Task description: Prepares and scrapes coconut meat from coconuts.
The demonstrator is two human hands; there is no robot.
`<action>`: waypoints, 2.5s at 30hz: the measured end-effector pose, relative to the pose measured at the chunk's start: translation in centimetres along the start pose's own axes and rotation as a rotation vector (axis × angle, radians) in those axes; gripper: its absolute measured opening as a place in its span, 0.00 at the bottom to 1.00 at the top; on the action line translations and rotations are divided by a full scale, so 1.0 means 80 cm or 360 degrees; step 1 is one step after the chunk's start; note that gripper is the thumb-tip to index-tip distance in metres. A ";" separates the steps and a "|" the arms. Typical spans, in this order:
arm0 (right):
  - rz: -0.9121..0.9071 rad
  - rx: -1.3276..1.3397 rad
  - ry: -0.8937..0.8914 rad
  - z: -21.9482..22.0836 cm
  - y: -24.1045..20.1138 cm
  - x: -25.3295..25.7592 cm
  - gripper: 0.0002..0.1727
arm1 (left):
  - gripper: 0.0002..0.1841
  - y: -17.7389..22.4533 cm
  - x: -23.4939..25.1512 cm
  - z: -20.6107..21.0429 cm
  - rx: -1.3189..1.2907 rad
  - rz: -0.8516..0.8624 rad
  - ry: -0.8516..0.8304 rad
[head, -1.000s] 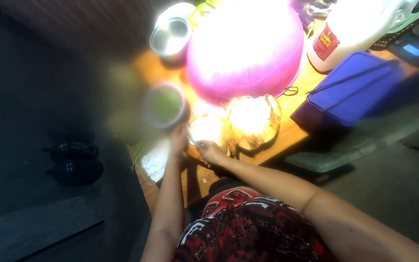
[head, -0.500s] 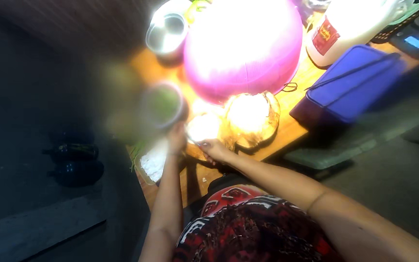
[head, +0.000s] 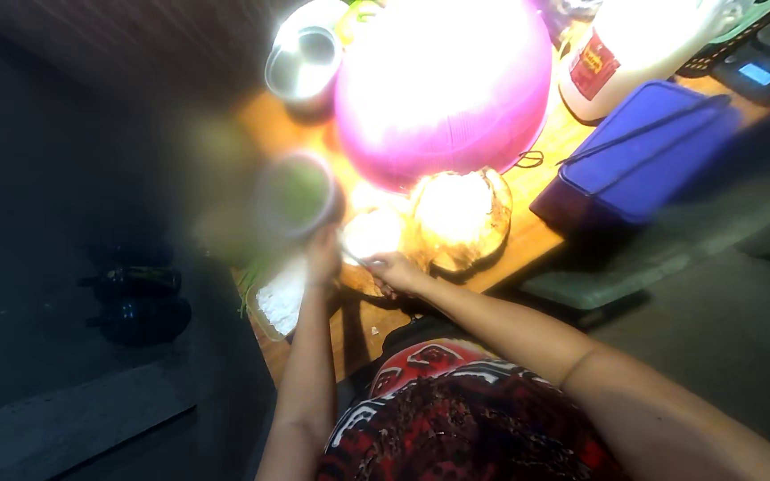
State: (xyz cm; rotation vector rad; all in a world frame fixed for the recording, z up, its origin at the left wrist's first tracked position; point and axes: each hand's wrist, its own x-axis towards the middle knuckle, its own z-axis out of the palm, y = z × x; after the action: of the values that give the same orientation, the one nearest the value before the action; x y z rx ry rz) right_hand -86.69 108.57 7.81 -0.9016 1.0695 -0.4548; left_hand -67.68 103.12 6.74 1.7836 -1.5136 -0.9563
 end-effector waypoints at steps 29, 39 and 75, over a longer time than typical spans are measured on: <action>-0.0065 -0.0288 -0.0034 -0.017 0.013 -0.002 0.20 | 0.16 0.000 0.000 0.001 0.0046 0.0022 0.0018; 0.0078 0.0345 0.0148 0.012 -0.006 0.013 0.21 | 0.15 -0.002 -0.005 0.003 -0.0022 -0.0004 0.0024; -0.0170 -0.0337 -0.0080 -0.046 -0.012 -0.011 0.19 | 0.16 -0.006 -0.003 0.001 -0.0052 0.0058 0.0019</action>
State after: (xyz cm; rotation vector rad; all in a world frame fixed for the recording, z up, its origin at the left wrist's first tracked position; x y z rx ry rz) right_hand -90.31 107.12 8.39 -1.1562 1.0398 -0.4102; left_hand -67.53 103.44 6.36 1.7304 -1.5092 -0.9455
